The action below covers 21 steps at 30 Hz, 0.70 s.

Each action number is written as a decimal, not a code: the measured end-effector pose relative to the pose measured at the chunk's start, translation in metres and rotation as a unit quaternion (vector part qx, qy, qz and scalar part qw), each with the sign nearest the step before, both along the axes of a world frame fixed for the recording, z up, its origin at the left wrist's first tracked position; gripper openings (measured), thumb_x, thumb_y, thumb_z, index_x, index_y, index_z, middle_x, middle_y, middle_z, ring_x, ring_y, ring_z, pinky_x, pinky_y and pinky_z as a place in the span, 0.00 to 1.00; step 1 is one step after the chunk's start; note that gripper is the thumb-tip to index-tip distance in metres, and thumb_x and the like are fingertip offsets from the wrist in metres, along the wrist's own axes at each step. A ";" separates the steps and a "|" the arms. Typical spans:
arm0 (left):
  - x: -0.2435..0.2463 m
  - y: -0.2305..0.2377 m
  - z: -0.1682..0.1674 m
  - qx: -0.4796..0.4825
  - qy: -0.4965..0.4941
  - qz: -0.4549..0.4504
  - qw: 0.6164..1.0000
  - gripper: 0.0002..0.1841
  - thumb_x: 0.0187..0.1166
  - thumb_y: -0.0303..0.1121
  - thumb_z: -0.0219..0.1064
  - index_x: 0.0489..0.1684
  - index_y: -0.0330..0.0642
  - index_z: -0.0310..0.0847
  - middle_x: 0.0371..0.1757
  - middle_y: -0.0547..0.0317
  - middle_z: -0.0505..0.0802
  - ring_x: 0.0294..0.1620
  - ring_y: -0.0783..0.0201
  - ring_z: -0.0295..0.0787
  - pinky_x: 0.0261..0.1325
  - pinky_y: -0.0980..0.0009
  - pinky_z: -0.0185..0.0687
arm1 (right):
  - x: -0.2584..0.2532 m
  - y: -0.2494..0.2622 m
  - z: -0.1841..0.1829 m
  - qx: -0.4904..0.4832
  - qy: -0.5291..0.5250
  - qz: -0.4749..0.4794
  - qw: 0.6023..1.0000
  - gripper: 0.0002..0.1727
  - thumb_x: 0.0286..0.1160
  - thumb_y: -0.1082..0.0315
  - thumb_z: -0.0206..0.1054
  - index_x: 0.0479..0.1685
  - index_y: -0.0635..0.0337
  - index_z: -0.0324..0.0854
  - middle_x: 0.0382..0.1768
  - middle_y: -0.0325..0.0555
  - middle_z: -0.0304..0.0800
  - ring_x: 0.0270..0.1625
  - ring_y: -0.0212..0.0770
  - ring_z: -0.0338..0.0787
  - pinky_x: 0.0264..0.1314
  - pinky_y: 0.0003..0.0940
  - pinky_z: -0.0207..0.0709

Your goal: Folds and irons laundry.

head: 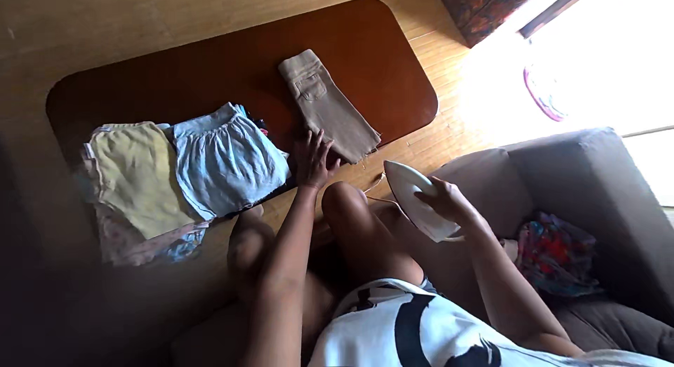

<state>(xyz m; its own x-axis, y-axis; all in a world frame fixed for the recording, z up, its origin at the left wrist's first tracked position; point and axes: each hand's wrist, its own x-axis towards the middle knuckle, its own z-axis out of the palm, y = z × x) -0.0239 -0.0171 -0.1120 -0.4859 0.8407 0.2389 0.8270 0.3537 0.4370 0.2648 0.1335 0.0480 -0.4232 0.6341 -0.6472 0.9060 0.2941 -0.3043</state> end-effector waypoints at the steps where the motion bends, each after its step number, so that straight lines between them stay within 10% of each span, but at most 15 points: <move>1: -0.001 0.000 -0.001 -0.013 -0.006 -0.020 1.000 0.36 0.71 0.59 0.70 0.79 0.54 0.78 0.90 0.48 0.70 0.93 0.34 0.51 0.86 0.27 0.39 | 0.015 -0.004 0.004 0.000 0.000 -0.019 1.000 0.26 0.83 0.53 0.70 0.68 0.66 0.79 0.53 0.66 0.89 0.58 0.61 0.90 0.65 0.63 0.78; 4: 0.001 0.002 0.006 -0.087 -0.003 -0.066 0.994 0.44 0.66 0.65 0.74 0.87 0.61 0.69 0.95 0.53 0.61 0.96 0.37 0.42 0.85 0.22 0.29 | 0.046 -0.012 0.013 -0.005 0.016 -0.066 0.998 0.25 0.83 0.55 0.69 0.69 0.65 0.78 0.51 0.65 0.89 0.52 0.58 0.91 0.61 0.61 0.80; 9: 0.016 0.031 0.007 -0.071 -0.031 -0.145 0.986 0.34 0.73 0.38 0.75 0.84 0.52 0.74 0.91 0.49 0.69 0.95 0.37 0.49 0.85 0.22 0.30 | 0.062 -0.012 0.016 -0.017 0.030 -0.083 0.996 0.24 0.83 0.55 0.69 0.66 0.65 0.78 0.48 0.63 0.89 0.49 0.57 0.91 0.57 0.59 0.81; 21: 0.022 0.068 0.028 -0.147 -0.034 -0.201 0.968 0.26 0.87 0.39 0.62 0.85 0.46 0.73 0.90 0.50 0.71 0.94 0.43 0.55 0.90 0.34 0.42 | 0.083 -0.002 0.005 -0.036 0.058 -0.102 0.992 0.23 0.83 0.55 0.70 0.65 0.64 0.79 0.46 0.60 0.89 0.49 0.55 0.91 0.57 0.58 0.80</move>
<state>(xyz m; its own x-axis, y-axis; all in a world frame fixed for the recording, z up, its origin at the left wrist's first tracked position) -0.0019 0.0506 -0.0839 -0.1113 0.9919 -0.0607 0.8968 0.1266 0.4239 0.3483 0.1318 0.0530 -0.3651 0.6680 -0.6484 0.9019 0.0813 -0.4242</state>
